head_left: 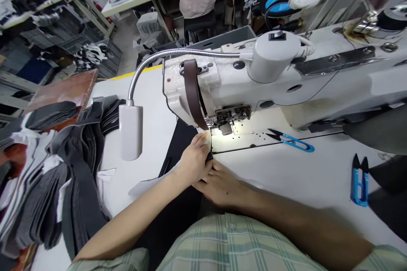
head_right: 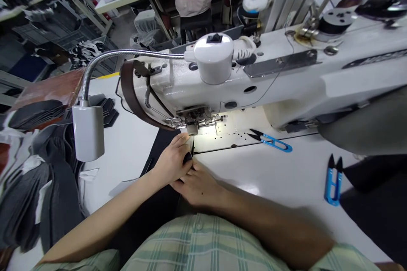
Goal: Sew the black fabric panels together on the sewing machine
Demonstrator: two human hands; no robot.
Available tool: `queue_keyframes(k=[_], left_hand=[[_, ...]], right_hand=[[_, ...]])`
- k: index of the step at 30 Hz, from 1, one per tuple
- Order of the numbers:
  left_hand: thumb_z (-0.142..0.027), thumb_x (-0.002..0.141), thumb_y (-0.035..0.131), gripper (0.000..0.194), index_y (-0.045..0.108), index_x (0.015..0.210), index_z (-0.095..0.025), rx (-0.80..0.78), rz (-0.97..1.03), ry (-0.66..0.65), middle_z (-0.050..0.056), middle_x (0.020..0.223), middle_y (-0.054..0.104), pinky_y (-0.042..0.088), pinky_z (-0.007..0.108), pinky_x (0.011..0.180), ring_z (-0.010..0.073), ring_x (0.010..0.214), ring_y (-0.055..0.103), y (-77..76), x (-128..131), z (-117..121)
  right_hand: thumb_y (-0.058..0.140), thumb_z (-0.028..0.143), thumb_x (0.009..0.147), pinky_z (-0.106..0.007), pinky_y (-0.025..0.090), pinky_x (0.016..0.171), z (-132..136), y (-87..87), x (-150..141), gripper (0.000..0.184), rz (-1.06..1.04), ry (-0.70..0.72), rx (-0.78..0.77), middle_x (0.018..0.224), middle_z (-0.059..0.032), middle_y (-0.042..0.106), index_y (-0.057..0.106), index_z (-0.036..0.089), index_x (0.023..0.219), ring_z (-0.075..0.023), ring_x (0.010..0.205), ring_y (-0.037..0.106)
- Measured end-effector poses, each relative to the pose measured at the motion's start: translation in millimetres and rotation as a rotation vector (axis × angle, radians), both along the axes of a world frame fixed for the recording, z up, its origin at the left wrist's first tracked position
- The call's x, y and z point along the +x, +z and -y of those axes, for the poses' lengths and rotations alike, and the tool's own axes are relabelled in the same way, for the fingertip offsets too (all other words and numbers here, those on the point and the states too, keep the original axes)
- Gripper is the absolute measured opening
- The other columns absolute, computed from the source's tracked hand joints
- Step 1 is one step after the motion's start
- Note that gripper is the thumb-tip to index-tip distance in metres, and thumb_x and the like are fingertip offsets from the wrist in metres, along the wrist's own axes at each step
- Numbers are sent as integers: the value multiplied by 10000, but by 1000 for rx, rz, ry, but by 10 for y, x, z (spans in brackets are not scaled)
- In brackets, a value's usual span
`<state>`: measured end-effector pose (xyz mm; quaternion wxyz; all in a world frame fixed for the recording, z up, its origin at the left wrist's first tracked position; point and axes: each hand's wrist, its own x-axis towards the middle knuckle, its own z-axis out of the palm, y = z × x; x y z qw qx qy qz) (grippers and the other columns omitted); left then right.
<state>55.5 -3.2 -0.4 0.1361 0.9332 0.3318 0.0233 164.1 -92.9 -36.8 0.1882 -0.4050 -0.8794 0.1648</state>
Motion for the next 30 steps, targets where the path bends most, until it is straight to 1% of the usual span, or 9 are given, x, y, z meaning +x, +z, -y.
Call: queue_keyframes(k=[4,9,13,16,20,22,24,28,30], left_hand=[[-105,650,551,102,567,741,-149,-4,0,7,194,1174,573,445,492,1035,348,1255,428,-10,25,-1],[-107,647,548,75,566,713,-137,8,-42,-2,214,1165,564,461,429,1025,344,1259,422,30,60,-7],[-102,646,549,88,558,719,-151,-11,-64,-23,186,1144,573,488,396,987,324,1245,439,68,60,-9],[-96,651,545,157,562,799,-145,-12,-45,-15,175,1110,588,468,414,1010,318,1231,456,70,47,2],[-76,687,524,271,545,948,-145,10,-9,-17,139,1076,606,453,434,1025,294,1214,477,57,25,13],[-64,718,509,249,548,953,-138,31,-17,-29,141,1062,610,470,418,1003,287,1197,491,42,13,14],[-51,749,487,194,562,913,-123,58,-34,-53,155,1057,614,480,399,983,283,1172,509,18,-2,19],[-54,799,461,152,583,874,-102,107,-57,-108,182,1138,595,486,384,966,282,1190,499,-26,-37,48],[-70,821,459,149,589,884,-107,112,-64,-110,171,1152,593,491,375,956,272,1210,481,-7,-42,49]], right_hand=[[445,158,907,-363,352,839,1,11,22,300,16,12,-13,1027,-45,669,585,199,1168,-198,913,521],[449,158,906,-374,353,866,5,13,41,311,28,4,-17,1019,-41,667,585,212,1180,-197,910,523],[454,164,906,-388,352,899,33,-10,32,342,28,1,-4,1067,-53,649,547,205,1233,-203,954,518],[440,149,907,-414,340,932,56,-32,21,347,45,-5,21,1100,-64,635,539,194,1236,-218,991,511],[408,137,912,-457,315,979,45,-4,26,316,67,9,24,1077,-73,639,568,178,1181,-226,970,525],[404,139,911,-480,300,1001,31,17,28,314,70,16,20,1088,-89,634,571,168,1175,-233,983,530],[406,140,906,-498,295,1010,30,18,20,322,74,13,17,1089,-103,633,567,161,1184,-244,1001,533],[432,127,884,-514,303,1014,70,-33,-20,347,73,12,20,1078,-113,635,552,158,1208,-250,1010,538],[455,140,872,-524,290,1034,87,-53,-32,352,67,4,46,1110,-124,624,548,149,1211,-261,1039,531]])
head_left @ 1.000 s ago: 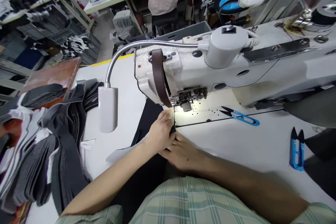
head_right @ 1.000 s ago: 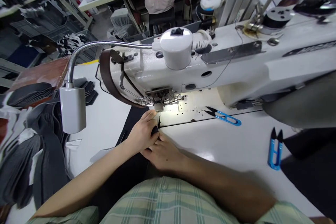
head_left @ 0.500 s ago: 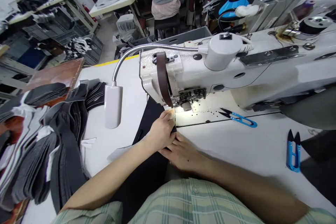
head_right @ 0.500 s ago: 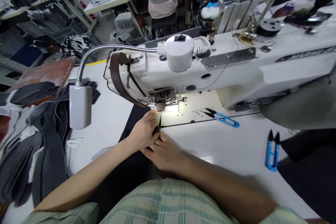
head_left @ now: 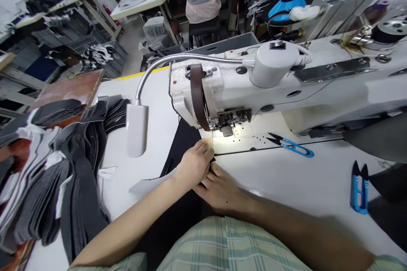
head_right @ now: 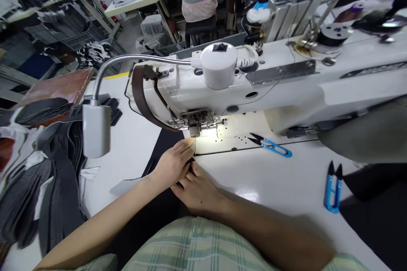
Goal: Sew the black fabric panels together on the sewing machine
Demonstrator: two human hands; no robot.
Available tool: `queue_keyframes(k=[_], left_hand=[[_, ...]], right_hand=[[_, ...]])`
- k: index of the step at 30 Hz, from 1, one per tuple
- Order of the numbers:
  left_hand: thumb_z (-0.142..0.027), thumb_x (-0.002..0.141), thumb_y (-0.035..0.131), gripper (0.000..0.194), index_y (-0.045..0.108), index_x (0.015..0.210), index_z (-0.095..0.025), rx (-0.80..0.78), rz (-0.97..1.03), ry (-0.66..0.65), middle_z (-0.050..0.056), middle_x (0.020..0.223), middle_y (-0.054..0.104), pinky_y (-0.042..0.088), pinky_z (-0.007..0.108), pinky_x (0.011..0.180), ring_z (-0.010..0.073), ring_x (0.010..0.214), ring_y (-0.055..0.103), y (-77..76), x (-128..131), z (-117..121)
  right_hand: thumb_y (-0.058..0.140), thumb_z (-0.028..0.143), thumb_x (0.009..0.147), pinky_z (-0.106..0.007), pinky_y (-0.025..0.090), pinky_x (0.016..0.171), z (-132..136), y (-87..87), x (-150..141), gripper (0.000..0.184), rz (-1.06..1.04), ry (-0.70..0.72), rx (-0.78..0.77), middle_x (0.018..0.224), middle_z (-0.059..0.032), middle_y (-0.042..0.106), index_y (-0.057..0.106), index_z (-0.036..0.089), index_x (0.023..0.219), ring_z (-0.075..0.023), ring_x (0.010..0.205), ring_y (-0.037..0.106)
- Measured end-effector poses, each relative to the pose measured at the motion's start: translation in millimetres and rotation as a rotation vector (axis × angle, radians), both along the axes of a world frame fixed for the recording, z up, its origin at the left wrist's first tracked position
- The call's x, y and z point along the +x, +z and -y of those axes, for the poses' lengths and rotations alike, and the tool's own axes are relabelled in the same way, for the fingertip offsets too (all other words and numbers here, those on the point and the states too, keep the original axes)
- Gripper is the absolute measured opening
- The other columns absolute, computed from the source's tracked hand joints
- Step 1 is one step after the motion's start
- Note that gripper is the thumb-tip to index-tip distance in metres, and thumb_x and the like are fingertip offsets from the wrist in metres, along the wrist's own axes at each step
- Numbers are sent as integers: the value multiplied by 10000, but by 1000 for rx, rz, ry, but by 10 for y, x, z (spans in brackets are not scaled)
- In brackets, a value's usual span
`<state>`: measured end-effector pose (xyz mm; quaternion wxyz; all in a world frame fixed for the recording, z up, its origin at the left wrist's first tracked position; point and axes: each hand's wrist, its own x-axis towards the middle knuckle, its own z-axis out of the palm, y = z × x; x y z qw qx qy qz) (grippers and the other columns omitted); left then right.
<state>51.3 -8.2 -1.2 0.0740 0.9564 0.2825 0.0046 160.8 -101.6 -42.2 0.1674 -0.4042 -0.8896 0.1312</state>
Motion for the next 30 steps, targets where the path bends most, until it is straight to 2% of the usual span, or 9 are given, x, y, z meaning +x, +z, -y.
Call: queue_keyframes(k=[2,6,9,12,16,23,30], left_hand=[[-94,838,465,144,597,890,-115,-1,-33,12,154,1145,601,506,371,919,266,1180,492,55,14,-18],[-140,857,482,143,624,860,-124,-30,-139,-8,133,1136,604,525,377,814,242,967,567,168,84,-63],[-104,883,437,207,632,820,-129,-83,-91,30,107,1042,633,523,316,819,184,883,595,150,122,-46],[-72,893,415,234,644,872,-118,-45,-21,129,103,1019,657,519,289,838,170,888,607,74,122,19],[-80,893,428,229,639,973,-117,-19,-73,139,107,1075,663,523,298,815,170,841,607,16,127,122],[-75,858,461,270,622,1072,-107,-22,-336,202,124,1174,628,529,279,721,194,896,584,83,263,167],[-72,882,423,331,580,1169,-122,21,-256,259,105,1238,596,514,277,749,184,922,573,75,244,104]], right_hand=[[464,155,867,-518,275,1061,1,0,3,354,3,-19,33,1137,-129,615,550,141,1210,-270,1072,524],[459,150,866,-483,291,1079,-30,36,39,362,22,-60,67,1137,-126,623,556,139,1214,-274,1115,524],[480,151,849,-487,307,1074,-48,44,54,352,47,-66,84,1130,-153,628,579,113,1184,-294,1127,533],[475,153,847,-505,314,1071,-48,25,50,362,65,-61,100,1159,-168,623,584,108,1189,-314,1170,517],[469,178,862,-520,351,1044,-30,-7,22,393,37,-51,110,1154,-183,634,566,107,1236,-329,1172,525],[481,172,855,-481,396,1029,-5,-30,-2,411,-27,-54,62,1096,-152,673,562,108,1253,-289,1069,594],[476,170,854,-490,363,1066,-18,-32,19,424,8,-117,107,1192,-193,622,550,82,1262,-313,1184,529]])
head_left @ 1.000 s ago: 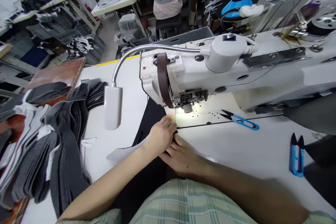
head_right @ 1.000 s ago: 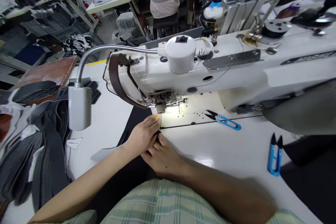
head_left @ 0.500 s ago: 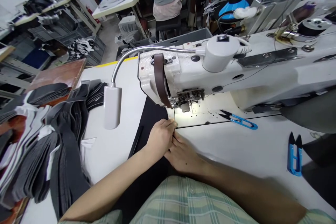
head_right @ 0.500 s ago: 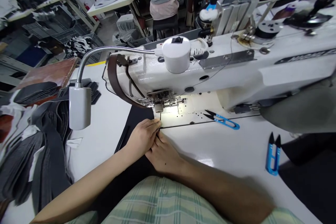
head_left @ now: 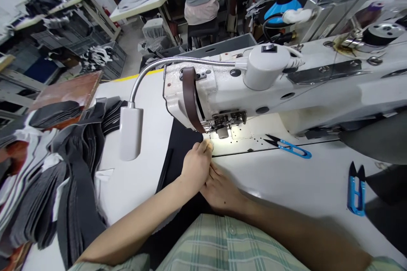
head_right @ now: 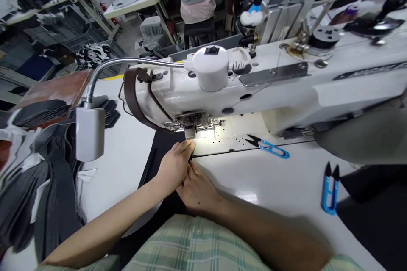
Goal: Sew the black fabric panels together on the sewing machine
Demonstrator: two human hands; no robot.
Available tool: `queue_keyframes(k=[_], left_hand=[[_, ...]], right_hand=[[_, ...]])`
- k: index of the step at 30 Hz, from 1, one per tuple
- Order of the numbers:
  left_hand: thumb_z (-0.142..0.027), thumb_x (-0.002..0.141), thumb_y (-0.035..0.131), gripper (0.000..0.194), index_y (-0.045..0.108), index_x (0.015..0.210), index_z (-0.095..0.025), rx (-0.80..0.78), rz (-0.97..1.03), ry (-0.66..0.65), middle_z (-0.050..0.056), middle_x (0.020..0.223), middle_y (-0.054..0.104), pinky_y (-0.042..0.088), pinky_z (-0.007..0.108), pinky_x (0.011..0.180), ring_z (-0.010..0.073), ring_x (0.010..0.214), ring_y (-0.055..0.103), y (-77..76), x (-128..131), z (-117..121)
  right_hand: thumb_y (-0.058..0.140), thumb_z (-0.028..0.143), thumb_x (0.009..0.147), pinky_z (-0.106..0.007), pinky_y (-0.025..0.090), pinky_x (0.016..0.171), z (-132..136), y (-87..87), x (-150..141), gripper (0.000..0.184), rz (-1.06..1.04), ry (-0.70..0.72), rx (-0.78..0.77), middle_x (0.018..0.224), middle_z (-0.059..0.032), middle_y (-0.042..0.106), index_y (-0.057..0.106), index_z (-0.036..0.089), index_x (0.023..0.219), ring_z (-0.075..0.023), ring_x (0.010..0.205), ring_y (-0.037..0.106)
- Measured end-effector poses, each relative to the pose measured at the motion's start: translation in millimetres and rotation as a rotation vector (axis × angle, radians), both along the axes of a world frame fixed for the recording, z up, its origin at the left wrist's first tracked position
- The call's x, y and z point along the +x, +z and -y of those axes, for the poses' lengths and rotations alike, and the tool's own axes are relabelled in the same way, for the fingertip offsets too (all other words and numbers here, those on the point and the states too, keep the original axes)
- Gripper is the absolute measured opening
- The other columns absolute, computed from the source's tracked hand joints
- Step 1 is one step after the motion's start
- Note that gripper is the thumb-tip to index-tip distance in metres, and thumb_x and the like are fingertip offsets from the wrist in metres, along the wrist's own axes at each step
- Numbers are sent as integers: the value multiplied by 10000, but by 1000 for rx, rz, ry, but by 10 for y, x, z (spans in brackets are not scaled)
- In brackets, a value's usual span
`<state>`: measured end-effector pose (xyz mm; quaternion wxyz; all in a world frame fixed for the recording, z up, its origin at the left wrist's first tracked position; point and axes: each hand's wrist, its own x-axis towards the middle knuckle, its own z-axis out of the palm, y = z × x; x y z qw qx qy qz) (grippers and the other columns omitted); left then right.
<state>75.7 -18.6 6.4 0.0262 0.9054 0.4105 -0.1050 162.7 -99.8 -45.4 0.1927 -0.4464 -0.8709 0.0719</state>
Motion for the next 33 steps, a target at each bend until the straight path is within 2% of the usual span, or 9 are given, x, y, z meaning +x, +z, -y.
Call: queue_keyframes(k=[4,11,15,20,27,33], left_hand=[[-90,897,435,301,586,1154,-131,-5,21,-15,87,1185,619,503,283,752,178,915,565,-10,-16,-31],[-142,899,484,167,647,933,-129,-30,-90,-64,85,1002,640,468,314,749,209,947,525,39,18,-146],[-106,900,442,234,629,1040,-123,34,-100,-70,116,1102,595,461,333,738,216,937,529,125,-12,-169],[-112,909,403,321,574,1179,-127,-10,-154,-7,110,941,605,438,353,731,238,895,543,245,-47,-176],[-71,873,417,322,559,1160,-106,-67,-154,67,123,980,616,454,324,750,237,932,565,220,58,-233],[-53,872,413,225,593,1000,-97,-165,-62,68,111,922,636,467,294,821,204,895,596,169,111,-278]], right_hand=[[477,166,853,-496,346,1079,-9,34,13,436,22,12,-63,1212,-227,598,539,51,1269,-322,1213,504],[423,158,883,-479,334,1094,-23,94,28,486,40,-20,-166,1303,-272,513,449,1,1342,-326,1282,434],[409,125,881,-470,316,1110,-28,112,50,488,23,-58,-192,1375,-266,446,434,7,1354,-325,1335,363],[427,76,853,-472,309,1117,-29,103,71,490,14,-87,-193,1420,-274,385,447,9,1338,-330,1371,296],[442,83,851,-486,317,1108,-22,78,49,488,16,-87,-140,1397,-282,408,444,3,1333,-344,1358,316],[435,105,862,-489,318,1101,-26,105,-4,436,26,-82,-170,1321,-279,483,486,10,1285,-328,1313,393]])
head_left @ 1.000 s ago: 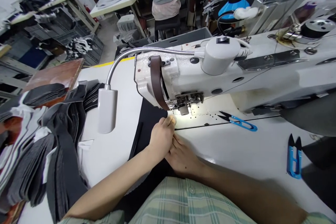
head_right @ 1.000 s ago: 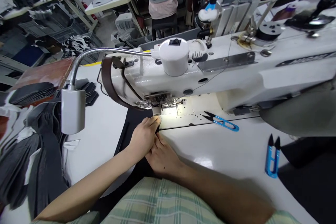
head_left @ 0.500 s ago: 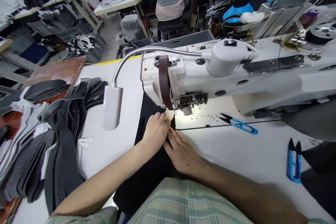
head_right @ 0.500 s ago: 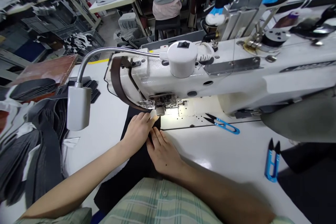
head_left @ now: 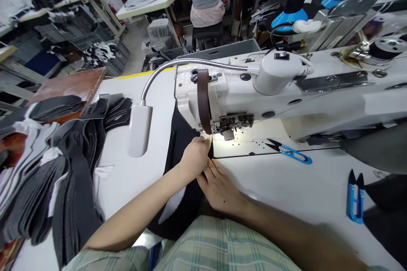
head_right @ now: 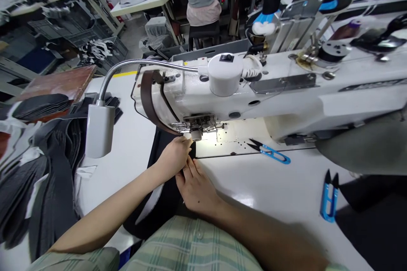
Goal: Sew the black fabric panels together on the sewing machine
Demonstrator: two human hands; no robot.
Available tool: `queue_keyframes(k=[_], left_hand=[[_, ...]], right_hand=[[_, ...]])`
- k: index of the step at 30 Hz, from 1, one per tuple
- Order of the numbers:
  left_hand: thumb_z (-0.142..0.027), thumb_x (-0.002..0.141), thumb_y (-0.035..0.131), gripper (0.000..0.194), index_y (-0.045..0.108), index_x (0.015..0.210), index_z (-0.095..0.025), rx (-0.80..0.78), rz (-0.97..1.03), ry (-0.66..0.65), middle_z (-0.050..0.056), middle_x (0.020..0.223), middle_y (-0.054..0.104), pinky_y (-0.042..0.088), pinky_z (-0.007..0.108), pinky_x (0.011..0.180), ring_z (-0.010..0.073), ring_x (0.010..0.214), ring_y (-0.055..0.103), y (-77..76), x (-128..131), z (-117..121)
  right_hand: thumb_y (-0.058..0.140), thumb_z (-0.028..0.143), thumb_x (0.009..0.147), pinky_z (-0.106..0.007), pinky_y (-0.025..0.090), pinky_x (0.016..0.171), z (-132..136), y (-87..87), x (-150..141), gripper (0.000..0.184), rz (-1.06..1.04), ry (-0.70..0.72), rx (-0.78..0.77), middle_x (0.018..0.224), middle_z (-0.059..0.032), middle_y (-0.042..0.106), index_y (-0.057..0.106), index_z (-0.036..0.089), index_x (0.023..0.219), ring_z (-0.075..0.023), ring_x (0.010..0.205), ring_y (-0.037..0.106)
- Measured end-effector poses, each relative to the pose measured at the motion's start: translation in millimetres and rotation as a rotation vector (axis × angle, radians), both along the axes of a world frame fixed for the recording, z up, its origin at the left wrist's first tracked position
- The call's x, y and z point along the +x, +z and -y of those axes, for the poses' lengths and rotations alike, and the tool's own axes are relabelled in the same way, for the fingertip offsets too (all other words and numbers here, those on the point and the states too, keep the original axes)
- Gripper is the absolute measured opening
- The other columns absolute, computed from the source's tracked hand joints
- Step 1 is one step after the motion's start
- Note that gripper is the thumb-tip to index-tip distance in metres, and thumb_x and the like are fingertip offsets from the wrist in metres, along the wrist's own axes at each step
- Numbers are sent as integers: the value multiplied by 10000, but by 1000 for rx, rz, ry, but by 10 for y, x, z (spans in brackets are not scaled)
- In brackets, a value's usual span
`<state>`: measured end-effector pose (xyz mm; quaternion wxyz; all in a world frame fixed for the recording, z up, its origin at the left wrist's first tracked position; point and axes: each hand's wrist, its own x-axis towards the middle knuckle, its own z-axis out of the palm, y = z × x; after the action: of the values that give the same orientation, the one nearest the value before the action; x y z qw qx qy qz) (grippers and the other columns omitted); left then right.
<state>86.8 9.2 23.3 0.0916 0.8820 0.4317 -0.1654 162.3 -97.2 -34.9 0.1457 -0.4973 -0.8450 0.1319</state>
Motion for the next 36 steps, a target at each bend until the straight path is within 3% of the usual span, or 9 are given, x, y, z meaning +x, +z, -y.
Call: queue_keyframes(k=[8,14,17,24,36], left_hand=[[-45,850,430,222,595,991,-92,-42,27,16,107,900,627,490,279,739,201,857,605,72,-13,25],[0,811,426,271,580,1026,-56,-64,-34,-39,135,967,618,474,285,798,213,915,577,0,-21,47],[11,783,443,310,571,1057,-54,-62,-66,-84,136,1003,609,473,281,802,213,937,562,-32,-46,63],[-15,819,430,321,567,1097,-104,10,-88,-42,106,965,606,492,267,747,198,920,566,28,-78,98],[-28,853,422,371,524,1195,-131,52,-101,-18,106,967,611,484,254,636,208,912,575,60,-101,113]], right_hand=[[436,169,881,-593,312,1056,8,53,-142,406,21,69,-25,1234,-254,549,513,56,1263,-352,1224,468],[425,192,878,-618,332,1015,-23,92,-205,397,86,113,-4,1149,-227,610,537,67,1238,-358,1137,521],[425,206,883,-606,334,1016,-31,92,-203,395,90,116,15,1155,-228,612,542,64,1233,-353,1130,526],[401,193,888,-578,359,1009,-36,33,-212,391,64,108,76,1154,-214,622,553,70,1227,-342,1130,538],[432,135,837,-472,348,1076,-36,-17,-85,432,60,44,84,1212,-271,584,549,-31,1219,-322,1233,483]])
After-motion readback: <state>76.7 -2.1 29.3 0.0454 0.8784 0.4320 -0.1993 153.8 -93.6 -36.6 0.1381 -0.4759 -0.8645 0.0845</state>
